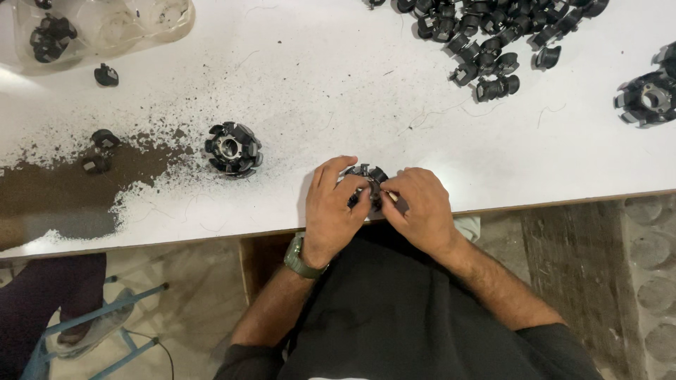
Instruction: The person sits at a workbench fitting black rubber rollers into the slots of wheel hubs one at a time, pressing each roller into place by hand and occasionally using a small stick tool to seat it, then setting the completed wheel aside and picking up the next hub.
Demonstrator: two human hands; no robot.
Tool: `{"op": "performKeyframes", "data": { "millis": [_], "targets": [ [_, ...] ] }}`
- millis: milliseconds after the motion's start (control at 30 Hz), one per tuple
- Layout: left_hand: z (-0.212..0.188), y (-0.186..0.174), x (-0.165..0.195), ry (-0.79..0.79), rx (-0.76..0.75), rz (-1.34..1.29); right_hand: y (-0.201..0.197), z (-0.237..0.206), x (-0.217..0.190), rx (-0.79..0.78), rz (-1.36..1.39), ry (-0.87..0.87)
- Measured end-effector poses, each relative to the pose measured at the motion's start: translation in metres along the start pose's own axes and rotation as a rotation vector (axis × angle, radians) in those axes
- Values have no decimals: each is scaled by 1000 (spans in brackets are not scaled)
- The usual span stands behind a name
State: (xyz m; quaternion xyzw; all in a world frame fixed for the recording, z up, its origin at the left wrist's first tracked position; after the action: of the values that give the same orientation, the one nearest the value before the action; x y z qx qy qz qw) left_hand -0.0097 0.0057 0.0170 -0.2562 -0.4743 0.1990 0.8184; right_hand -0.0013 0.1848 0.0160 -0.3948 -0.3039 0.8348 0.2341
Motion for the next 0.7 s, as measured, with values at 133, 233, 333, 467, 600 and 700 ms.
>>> {"op": "performKeyframes", "data": {
  "millis": [133, 233, 333, 467, 600, 700],
  "targets": [
    [0, 1, 1, -21, -46, -14, -3, 6, 2, -110, 10, 55],
    [0, 7, 3, -64, -33, -44, -7, 10, 0, -120, 32, 53],
    [0, 12, 2, -49, 11, 20, -9, 13, 0, -152, 55, 79],
    [-2, 17, 0, -66, 16, 38, -11, 11, 1, -167, 68, 98],
    [-4, 17, -3, -80, -4, 20, -10, 7, 0, -134, 76, 56],
    [-6, 18, -5, -95, 16, -16, -9, 4, -1, -81, 65, -3]
  ]
}}
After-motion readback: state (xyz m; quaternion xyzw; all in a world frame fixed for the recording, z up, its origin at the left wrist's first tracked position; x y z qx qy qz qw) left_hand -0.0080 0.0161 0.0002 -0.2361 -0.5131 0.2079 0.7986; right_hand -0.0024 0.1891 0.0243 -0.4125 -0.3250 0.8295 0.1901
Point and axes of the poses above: each hand's wrist, its own z-axis towards the middle knuckle, its own y-axis out of the palm, x = y × z, the point moved 2 cm from there along z, towards the middle knuckle, and after that the axes turned 4 degrees about -x, right-handed, at the moved point
